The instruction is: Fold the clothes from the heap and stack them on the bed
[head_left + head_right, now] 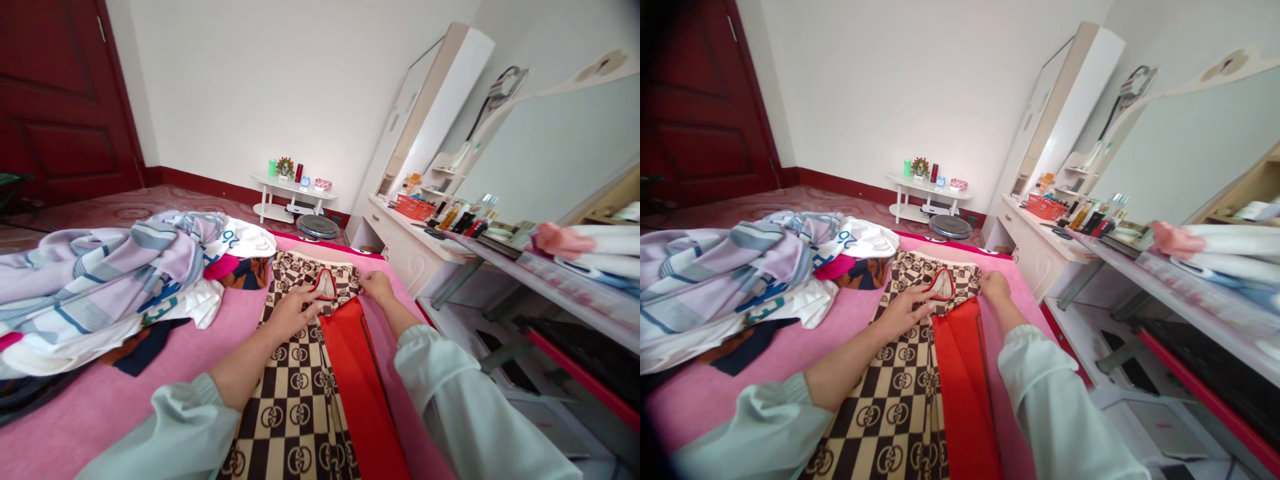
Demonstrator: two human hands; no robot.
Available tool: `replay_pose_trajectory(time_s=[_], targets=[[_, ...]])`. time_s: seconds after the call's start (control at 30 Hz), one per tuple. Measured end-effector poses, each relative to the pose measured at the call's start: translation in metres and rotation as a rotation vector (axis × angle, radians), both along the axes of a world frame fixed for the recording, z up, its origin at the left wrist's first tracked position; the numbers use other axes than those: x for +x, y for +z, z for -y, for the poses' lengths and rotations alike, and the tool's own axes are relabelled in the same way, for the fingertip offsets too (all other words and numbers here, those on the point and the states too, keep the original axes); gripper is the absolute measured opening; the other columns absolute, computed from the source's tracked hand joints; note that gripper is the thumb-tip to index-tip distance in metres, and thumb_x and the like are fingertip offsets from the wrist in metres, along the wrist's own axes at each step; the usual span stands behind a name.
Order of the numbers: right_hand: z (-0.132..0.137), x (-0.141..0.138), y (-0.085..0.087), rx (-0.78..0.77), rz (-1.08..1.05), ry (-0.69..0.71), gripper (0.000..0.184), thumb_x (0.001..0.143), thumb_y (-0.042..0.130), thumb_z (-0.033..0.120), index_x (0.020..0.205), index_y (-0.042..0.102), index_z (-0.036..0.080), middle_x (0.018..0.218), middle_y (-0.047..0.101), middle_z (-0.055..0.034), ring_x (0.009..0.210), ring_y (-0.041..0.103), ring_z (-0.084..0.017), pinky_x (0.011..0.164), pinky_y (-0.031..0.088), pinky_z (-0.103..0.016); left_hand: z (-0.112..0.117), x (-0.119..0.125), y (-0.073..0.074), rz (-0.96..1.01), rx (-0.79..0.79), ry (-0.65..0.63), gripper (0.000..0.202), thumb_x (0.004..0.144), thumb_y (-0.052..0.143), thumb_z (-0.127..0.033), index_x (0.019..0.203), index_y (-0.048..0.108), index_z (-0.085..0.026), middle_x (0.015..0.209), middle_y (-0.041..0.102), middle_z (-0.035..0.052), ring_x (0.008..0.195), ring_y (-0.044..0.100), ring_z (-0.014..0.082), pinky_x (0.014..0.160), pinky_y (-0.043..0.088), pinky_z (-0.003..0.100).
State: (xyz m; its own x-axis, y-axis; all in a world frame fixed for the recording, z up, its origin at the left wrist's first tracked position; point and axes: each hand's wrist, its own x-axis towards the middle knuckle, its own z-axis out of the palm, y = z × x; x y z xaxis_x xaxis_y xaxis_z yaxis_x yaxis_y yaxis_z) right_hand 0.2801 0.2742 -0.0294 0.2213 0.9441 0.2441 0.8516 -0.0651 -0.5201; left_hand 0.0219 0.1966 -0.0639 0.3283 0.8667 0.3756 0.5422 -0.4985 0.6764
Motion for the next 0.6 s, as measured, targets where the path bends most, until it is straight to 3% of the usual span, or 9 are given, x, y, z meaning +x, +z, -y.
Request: replay_pose_trajectory(time_s=[0.17,0.3,0.47,0.53,0.6], targets=[[-0.015,-0.021,0.009,0.074,-0.161,0.099,0.023,0.082,0.045,0.021,0.093,0.064,0.014,0.079,0.071,-0.0082,0.070,0.067,-0.016,0.067,0.050,-0.025,0.005,0.001,0.005,0.130,0.110,0.034,0.032,0.088,0.048,-0.026,0.114,0.066,-0.020,0.117,0.064,0.0055,0.106,0.059,0.0174,0.096,0.043,0.029],[-0.013,-0.044,-0.008,0.105,-0.249,0.264,0.042,0.082,0.046,0.017,0.124,0.049,0.012,0.116,0.065,-0.0119,0.100,0.063,-0.015,0.084,0.049,-0.027,0.007,-0.003,0.007,0.110,0.125,0.182,0.029,0.089,0.044,-0.022,0.098,0.071,-0.020,0.099,0.069,0.0039,0.091,0.062,0.0162,0.085,0.046,0.027],[0.004,-0.053,-0.037,0.035,-0.147,0.414,0.041,0.081,0.050,0.013,0.122,0.055,0.016,0.133,0.054,-0.0100,0.124,0.047,-0.020,0.105,0.033,-0.039,0.008,-0.004,0.009,-0.013,0.075,0.233,0.029,0.088,0.047,-0.028,0.075,0.071,-0.020,0.078,0.068,0.0027,0.075,0.060,0.0164,0.071,0.044,0.027],[0.007,-0.054,-0.038,-0.028,0.010,0.445,0.041,0.083,0.049,0.013,0.122,0.057,0.020,0.139,0.048,-0.0074,0.130,0.040,-0.022,0.108,0.027,-0.043,0.008,-0.003,0.009,-0.025,0.065,0.232,0.025,0.086,0.050,-0.030,0.076,0.072,-0.021,0.080,0.068,0.0027,0.076,0.060,0.0167,0.070,0.043,0.027],[0.007,-0.056,-0.030,-0.071,0.125,0.427,0.037,0.083,0.050,0.014,0.118,0.060,0.022,0.135,0.053,-0.0059,0.125,0.045,-0.022,0.106,0.031,-0.040,0.009,-0.002,0.009,-0.049,0.065,0.210,0.021,0.084,0.053,-0.029,0.081,0.072,-0.021,0.083,0.068,0.0030,0.078,0.060,0.0172,0.071,0.044,0.027]])
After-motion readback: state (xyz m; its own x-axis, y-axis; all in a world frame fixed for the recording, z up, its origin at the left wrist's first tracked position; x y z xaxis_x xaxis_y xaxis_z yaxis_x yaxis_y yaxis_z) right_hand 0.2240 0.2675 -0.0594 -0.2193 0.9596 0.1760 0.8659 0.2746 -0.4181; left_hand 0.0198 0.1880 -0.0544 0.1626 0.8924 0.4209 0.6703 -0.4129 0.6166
